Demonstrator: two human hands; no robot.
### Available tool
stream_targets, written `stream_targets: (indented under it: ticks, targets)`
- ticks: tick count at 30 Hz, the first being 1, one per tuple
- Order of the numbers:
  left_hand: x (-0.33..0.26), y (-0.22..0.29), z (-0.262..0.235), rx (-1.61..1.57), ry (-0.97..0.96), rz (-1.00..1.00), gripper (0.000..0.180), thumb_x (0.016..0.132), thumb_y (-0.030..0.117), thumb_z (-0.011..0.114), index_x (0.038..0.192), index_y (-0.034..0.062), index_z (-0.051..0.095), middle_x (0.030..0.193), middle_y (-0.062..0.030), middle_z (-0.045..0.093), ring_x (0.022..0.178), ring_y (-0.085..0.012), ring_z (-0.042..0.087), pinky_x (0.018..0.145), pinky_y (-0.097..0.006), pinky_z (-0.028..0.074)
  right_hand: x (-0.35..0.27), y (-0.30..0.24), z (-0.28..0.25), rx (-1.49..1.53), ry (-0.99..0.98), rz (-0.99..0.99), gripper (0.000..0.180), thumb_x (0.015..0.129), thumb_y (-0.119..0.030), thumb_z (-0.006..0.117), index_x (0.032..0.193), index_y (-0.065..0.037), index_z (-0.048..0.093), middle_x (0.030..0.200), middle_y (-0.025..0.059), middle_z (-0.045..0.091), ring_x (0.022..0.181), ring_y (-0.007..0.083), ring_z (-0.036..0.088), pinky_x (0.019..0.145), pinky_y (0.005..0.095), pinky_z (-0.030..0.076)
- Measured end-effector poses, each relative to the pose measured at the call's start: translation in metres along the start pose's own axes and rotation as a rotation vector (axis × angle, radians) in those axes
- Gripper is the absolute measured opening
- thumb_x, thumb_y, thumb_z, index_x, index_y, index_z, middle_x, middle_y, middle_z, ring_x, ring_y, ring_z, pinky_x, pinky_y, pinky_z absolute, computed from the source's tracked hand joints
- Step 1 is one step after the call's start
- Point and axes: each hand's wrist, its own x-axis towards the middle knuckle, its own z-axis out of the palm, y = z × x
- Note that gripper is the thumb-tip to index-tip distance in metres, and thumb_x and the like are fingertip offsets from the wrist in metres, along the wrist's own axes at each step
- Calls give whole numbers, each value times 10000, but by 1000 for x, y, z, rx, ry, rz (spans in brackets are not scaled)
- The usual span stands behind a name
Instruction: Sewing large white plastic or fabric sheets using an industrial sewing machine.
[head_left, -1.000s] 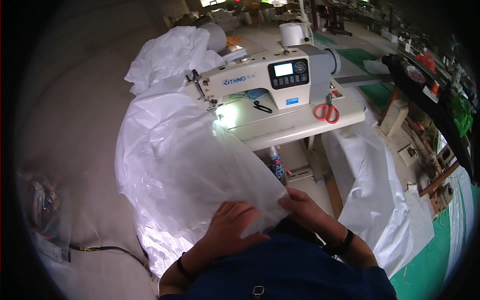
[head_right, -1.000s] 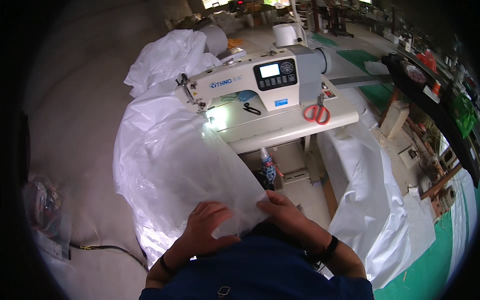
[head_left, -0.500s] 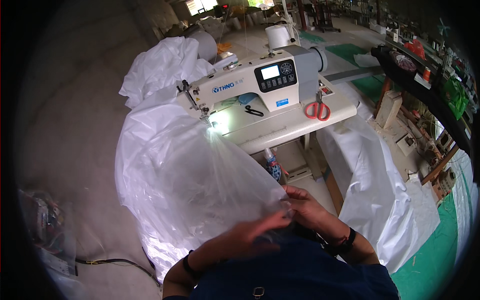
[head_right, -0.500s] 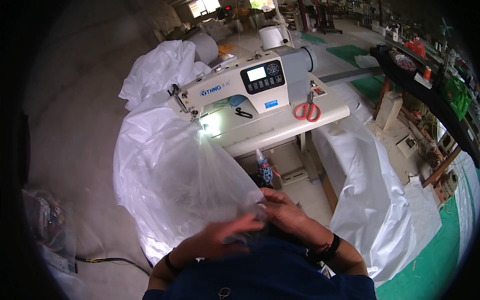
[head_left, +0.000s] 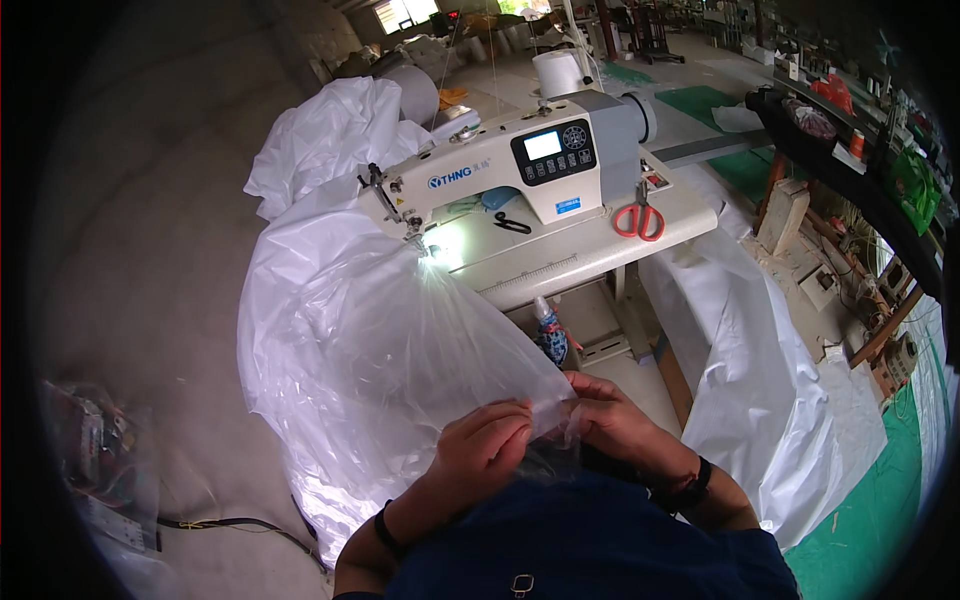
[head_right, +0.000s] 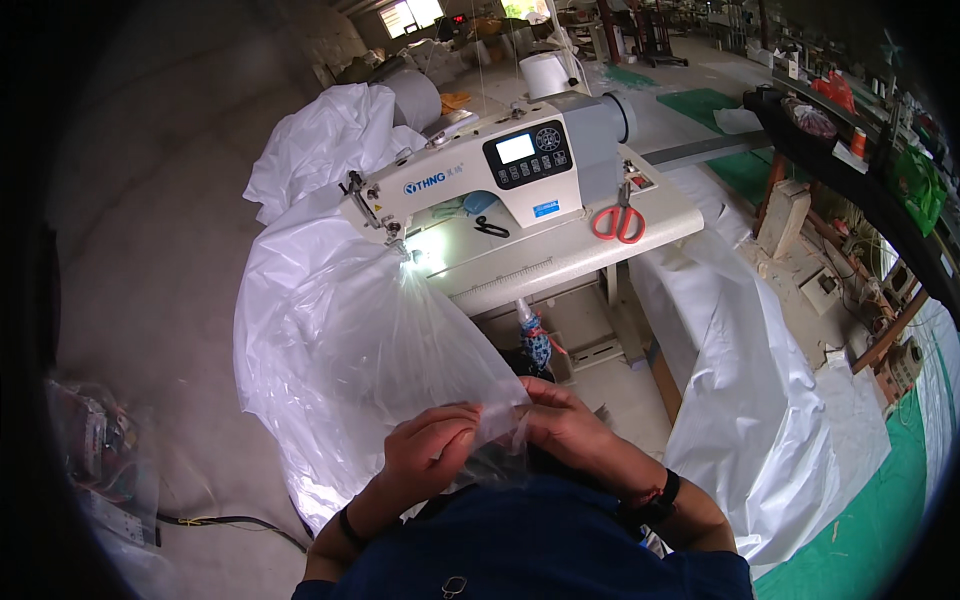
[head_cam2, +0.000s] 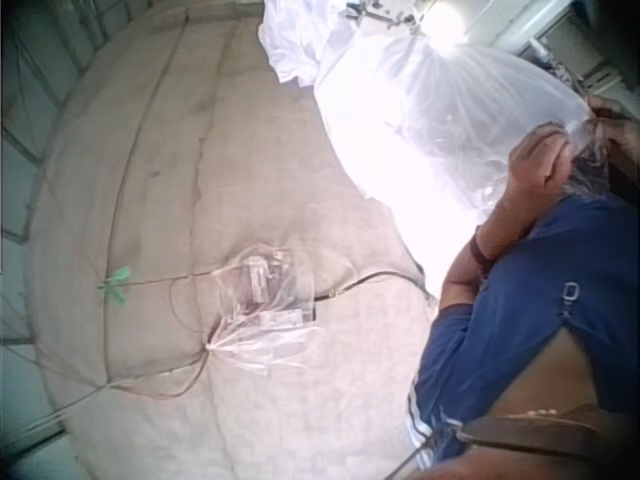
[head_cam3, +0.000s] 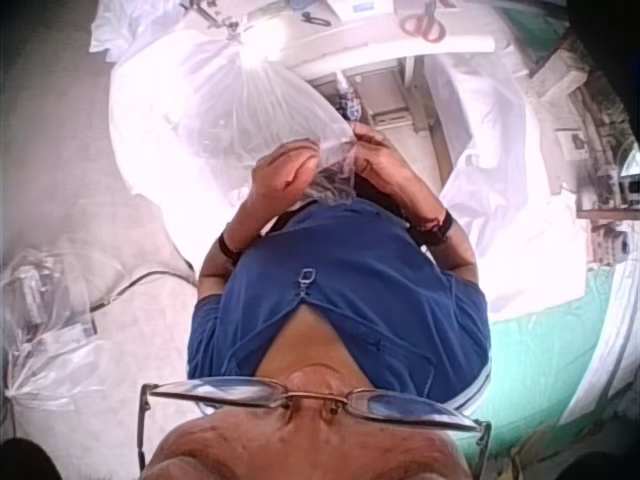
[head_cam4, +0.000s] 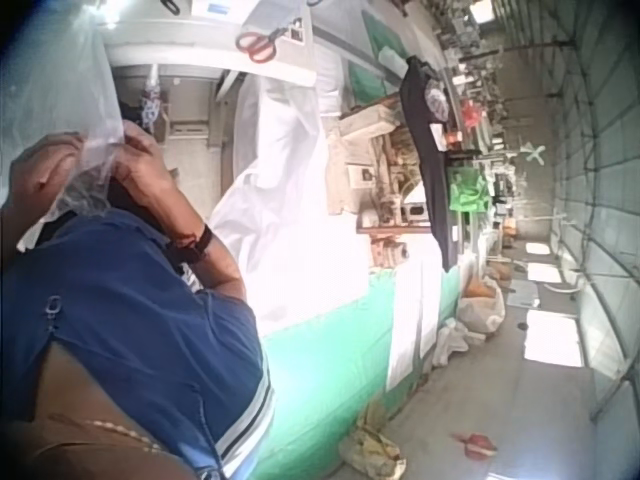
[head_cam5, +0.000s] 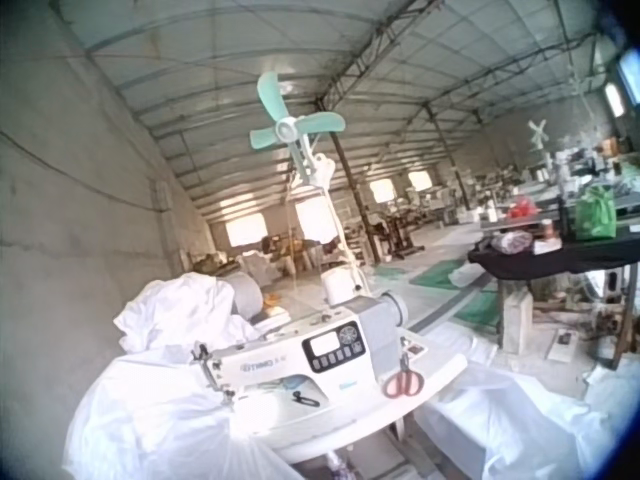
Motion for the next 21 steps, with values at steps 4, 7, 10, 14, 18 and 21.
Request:
stream_targets:
  ticks: [4, 7, 10, 14, 18, 21]
  targets:
    - [13, 15, -4, 179, -211, 171, 177, 716, 90, 675, 862, 5, 623, 915, -88, 614, 916, -282, 618, 805, -401, 501, 0, 1, -2, -25, -2, -9, 331, 859, -43, 525, 1189, -48, 500, 1070, 55, 572, 952, 155, 579, 836, 303, 476]
    - [14, 17, -2, 529, -155, 279, 197, 708, 104, 686, 875, 15, 629, 936, -94, 625, 932, -274, 621, 807, -384, 501, 1, 7, -5, -41, -19, 14, 347, 862, -50, 525, 1207, -60, 490, 1088, 45, 568, 986, 149, 566, 861, 296, 463]
    - [3, -4, -1, 523, -174, 344, 215, 723, 94, 680, 917, 17, 632, 954, -97, 631, 941, -271, 623, 812, -387, 498, 6, 9, 1, -70, -61, 20, 352, 863, -58, 524, 1213, -69, 488, 1113, 35, 560, 1020, 139, 547, 878, 287, 449]
    - [-2, 1, -4, 68, -89, -39, 208, 727, 84, 670, 920, 26, 621, 969, -84, 611, 956, -248, 602, 888, -396, 463, 6, 4, 12, -123, -103, 43, 369, 862, -63, 518, 1228, -68, 480, 1142, 40, 547, 1051, 137, 529, 890, 287, 434]
    - [7, -1, 1, 204, -190, 275, 233, 720, 19, 659, 952, 19, 639, 1005, -99, 629, 984, -238, 613, 898, -379, 480, 8, 9, 5, -146, -119, 20, 380, 872, -106, 503, 1248, -65, 465, 1143, 54, 547, 1056, 152, 530, 899, 303, 430]
    - [6, -2, 1, 245, -237, 339, 233, 738, 28, 648, 970, 17, 629, 1012, -96, 622, 1007, -223, 599, 938, -385, 461, 9, 11, 1, 150, -176, 71, 428, 880, -272, 503, 1228, -24, 474, 1108, 75, 563, 1013, 157, 550, 844, 274, 445]
